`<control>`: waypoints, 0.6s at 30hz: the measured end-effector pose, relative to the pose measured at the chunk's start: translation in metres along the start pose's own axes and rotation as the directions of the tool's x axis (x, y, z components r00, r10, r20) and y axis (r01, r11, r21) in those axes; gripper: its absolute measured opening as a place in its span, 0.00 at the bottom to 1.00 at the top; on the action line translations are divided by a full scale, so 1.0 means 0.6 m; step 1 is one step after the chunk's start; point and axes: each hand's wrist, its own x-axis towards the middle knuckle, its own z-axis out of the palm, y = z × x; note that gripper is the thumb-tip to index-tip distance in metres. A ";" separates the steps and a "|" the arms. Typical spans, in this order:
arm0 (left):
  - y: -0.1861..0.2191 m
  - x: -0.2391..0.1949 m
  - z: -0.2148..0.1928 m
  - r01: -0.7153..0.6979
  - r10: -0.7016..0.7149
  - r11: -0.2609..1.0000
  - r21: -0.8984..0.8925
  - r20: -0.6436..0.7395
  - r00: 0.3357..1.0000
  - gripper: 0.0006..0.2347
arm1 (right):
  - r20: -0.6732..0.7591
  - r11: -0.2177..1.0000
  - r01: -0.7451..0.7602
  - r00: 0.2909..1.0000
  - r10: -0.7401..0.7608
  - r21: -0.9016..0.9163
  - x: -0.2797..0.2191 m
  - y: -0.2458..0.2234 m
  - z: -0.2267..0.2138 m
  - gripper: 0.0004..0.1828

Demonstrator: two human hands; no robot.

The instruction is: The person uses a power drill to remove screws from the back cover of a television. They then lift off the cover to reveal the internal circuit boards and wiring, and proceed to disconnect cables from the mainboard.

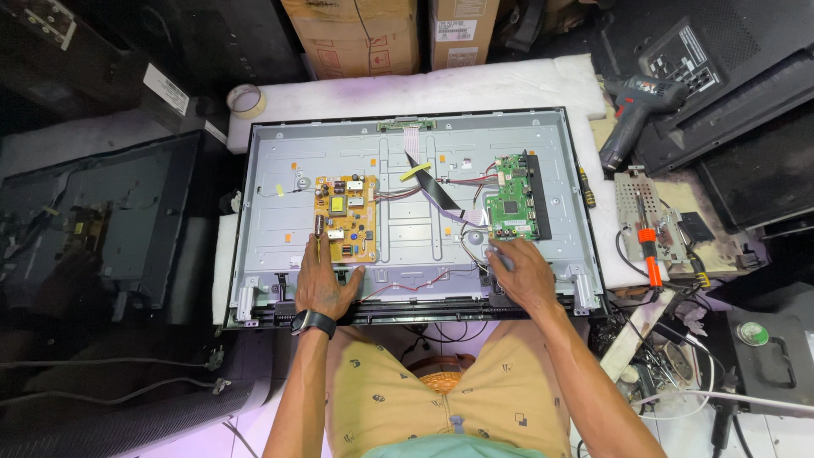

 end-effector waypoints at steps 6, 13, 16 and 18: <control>-0.002 0.000 0.002 0.000 0.000 1.000 0.009 0.003 1.000 0.35 | 0.193 0.998 0.054 0.980 -0.051 -0.010 0.016 -0.049 0.003 0.13; -0.002 0.001 0.001 0.002 -0.002 1.000 -0.008 -0.002 1.000 0.35 | 0.366 0.977 0.133 0.928 -0.065 -0.164 0.020 -0.037 0.028 0.19; -0.004 0.001 0.005 0.002 -0.003 1.000 -0.014 -0.009 1.000 0.35 | 0.394 0.955 0.195 0.914 -0.095 -0.222 0.026 -0.041 0.029 0.19; -0.004 0.001 0.004 0.002 -0.002 1.000 -0.014 -0.014 1.000 0.35 | 0.402 0.938 0.235 0.908 -0.118 -0.256 0.030 -0.043 0.034 0.19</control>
